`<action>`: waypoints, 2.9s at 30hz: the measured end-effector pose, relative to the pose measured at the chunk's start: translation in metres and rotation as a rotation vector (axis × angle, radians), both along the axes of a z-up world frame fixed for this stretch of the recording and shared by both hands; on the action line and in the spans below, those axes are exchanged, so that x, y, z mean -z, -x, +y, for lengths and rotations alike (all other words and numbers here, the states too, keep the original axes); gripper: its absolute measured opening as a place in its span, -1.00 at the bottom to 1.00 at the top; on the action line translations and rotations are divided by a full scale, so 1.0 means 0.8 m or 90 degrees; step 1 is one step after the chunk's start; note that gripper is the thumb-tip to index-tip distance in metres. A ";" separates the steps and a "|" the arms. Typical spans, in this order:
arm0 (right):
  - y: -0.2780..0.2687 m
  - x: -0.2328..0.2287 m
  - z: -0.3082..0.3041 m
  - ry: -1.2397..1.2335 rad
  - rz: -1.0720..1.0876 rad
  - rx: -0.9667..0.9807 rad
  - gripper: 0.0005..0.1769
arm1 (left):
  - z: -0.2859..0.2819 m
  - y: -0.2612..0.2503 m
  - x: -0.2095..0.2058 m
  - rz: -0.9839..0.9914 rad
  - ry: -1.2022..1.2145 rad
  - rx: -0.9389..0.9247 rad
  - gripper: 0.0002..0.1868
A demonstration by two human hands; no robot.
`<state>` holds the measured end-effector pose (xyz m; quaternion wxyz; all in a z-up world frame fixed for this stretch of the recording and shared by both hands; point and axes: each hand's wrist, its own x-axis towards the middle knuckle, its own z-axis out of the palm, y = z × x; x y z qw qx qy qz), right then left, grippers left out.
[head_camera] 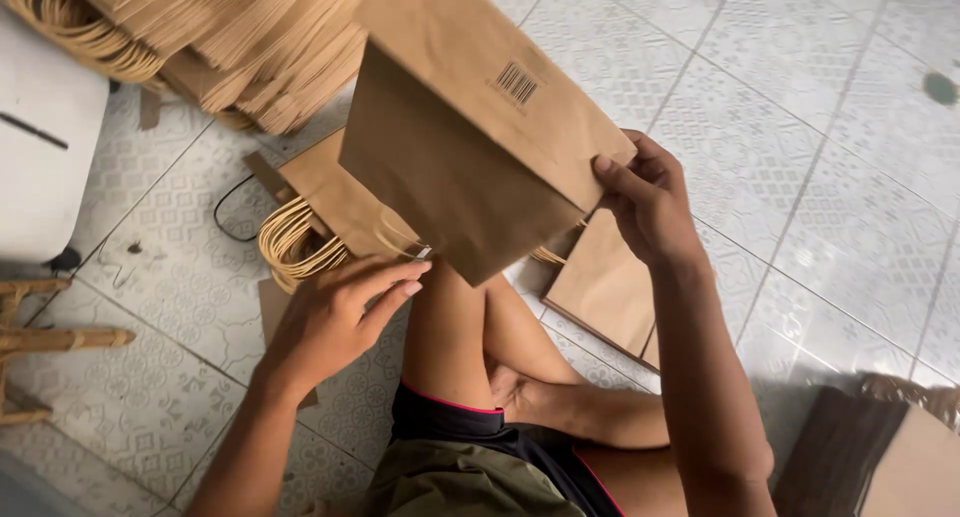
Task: The person picks up flat paper bags, opens them to expand the bottom gusset, and then folds them flat again for storage or use.
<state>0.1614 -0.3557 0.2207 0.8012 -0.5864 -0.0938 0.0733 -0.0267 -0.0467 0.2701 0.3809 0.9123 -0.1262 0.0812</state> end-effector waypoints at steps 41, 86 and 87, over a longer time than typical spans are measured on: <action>0.386 -0.046 -0.158 0.077 -0.175 0.458 -0.59 | -0.157 0.052 -0.092 -0.057 0.275 0.289 -0.08; 0.299 0.012 -0.210 0.094 -0.012 0.577 -0.59 | -0.267 -0.089 0.008 0.078 0.375 0.065 -0.66; 0.296 0.007 -0.208 0.046 -0.003 0.587 -0.55 | -0.267 -0.090 0.006 0.080 0.384 0.076 -0.65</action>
